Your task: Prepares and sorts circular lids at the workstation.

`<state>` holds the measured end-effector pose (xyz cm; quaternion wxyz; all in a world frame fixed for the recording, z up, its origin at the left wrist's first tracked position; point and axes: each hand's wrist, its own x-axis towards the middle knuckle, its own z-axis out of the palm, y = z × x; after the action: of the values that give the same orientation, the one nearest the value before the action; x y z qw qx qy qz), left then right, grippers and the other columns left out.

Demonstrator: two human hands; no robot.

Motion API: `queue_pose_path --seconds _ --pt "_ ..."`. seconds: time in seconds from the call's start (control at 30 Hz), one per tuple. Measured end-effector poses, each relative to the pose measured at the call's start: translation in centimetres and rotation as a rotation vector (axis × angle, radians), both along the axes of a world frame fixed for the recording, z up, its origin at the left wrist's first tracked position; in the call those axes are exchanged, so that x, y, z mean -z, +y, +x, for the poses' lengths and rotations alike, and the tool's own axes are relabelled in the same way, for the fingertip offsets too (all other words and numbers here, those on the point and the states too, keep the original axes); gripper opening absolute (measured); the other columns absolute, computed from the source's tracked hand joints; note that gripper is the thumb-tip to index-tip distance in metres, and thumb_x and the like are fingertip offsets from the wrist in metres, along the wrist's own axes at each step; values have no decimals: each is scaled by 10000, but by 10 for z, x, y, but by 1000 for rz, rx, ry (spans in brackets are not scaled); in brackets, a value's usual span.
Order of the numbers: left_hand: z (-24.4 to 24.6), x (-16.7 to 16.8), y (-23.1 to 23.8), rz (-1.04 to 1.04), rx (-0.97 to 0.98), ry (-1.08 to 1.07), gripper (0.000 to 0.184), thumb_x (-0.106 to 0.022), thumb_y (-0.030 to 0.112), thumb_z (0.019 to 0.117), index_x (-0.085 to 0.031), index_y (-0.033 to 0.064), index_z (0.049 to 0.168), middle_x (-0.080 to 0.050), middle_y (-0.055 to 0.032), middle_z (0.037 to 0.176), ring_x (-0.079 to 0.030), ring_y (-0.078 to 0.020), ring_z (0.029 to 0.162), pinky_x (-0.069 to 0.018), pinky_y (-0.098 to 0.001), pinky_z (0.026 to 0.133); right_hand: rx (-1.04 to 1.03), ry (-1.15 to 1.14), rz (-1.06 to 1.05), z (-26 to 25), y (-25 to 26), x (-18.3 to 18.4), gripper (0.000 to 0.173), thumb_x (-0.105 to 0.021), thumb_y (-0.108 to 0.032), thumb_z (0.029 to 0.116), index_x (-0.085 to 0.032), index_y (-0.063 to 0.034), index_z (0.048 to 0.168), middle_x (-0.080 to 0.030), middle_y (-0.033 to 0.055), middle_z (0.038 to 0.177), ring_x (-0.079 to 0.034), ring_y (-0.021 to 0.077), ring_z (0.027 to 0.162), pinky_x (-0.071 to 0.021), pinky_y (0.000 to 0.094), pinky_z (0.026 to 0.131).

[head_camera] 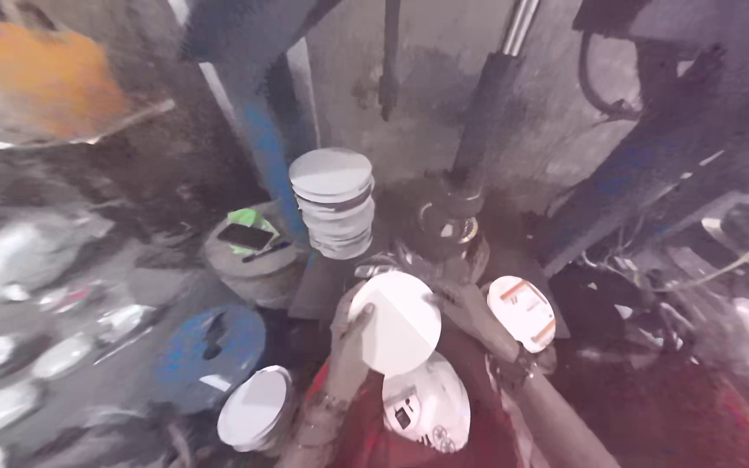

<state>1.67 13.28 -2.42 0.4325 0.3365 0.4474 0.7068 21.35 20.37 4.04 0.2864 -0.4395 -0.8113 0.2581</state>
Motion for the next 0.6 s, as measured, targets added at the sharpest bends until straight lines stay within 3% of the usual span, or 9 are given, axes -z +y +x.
queue_pose_path --seconds 0.07,0.1,0.17,0.23,0.33,0.4,0.53,0.6 --pt "6 1 16 13 61 36 498 -553 61 988 -435 -13 1466 -583 -107 1358 -644 -95 1105 -566 -261 920 34 98 -212 17 6 3 286 -655 -148 970 -693 63 1160 -708 97 877 -655 106 748 -565 296 738" --pt "12 -1 22 -10 104 26 572 -555 96 993 -352 3 1520 -543 -132 1397 -632 -117 1131 -562 -277 927 97 193 -316 27 15 3 283 -651 -100 960 -664 67 1188 -696 71 896 -639 68 749 -556 255 721" --pt "24 -12 29 -73 182 -46 692 -511 228 1038 -142 69 1602 -464 -165 1483 -613 -183 1197 -556 -335 950 257 399 -416 47 46 2 252 -607 -31 977 -618 61 1212 -678 44 879 -618 43 682 -540 220 622" --pt "30 -22 31 -111 215 -86 750 -474 338 1053 -39 118 1623 -356 -166 1587 -550 -240 1299 -514 -388 1007 424 523 -422 63 85 1 217 -594 -32 1004 -612 47 1206 -660 57 877 -608 61 664 -538 229 608" --pt "41 -30 25 -167 204 -112 717 -483 286 1042 -97 106 1618 -368 -197 1573 -516 -302 1314 -493 -456 1002 484 471 -336 72 132 0 276 -627 -94 1004 -623 34 1248 -669 120 1018 -620 118 815 -542 297 762" --pt "43 -30 13 -209 252 -89 683 -479 230 1036 -136 86 1609 -345 -200 1585 -471 -327 1364 -485 -486 1023 471 474 -362 68 147 -3 344 -657 -121 986 -593 32 1287 -664 140 1078 -630 138 858 -553 319 791" --pt "41 -16 -10 -214 333 -45 678 -508 274 1025 -205 56 1592 -379 -172 1579 -498 -313 1358 -499 -478 1031 496 577 -436 61 159 -3 521 -674 -38 947 -423 -3 1402 -615 127 1057 -611 130 779 -549 302 711" --pt "41 -6 -15 -209 354 -45 671 -521 285 1019 -237 47 1579 -411 -168 1558 -532 -296 1327 -513 -464 1017 268 632 -242 70 148 9 476 -659 -35 964 -416 99 1351 -617 185 1020 -619 138 767 -554 292 692"
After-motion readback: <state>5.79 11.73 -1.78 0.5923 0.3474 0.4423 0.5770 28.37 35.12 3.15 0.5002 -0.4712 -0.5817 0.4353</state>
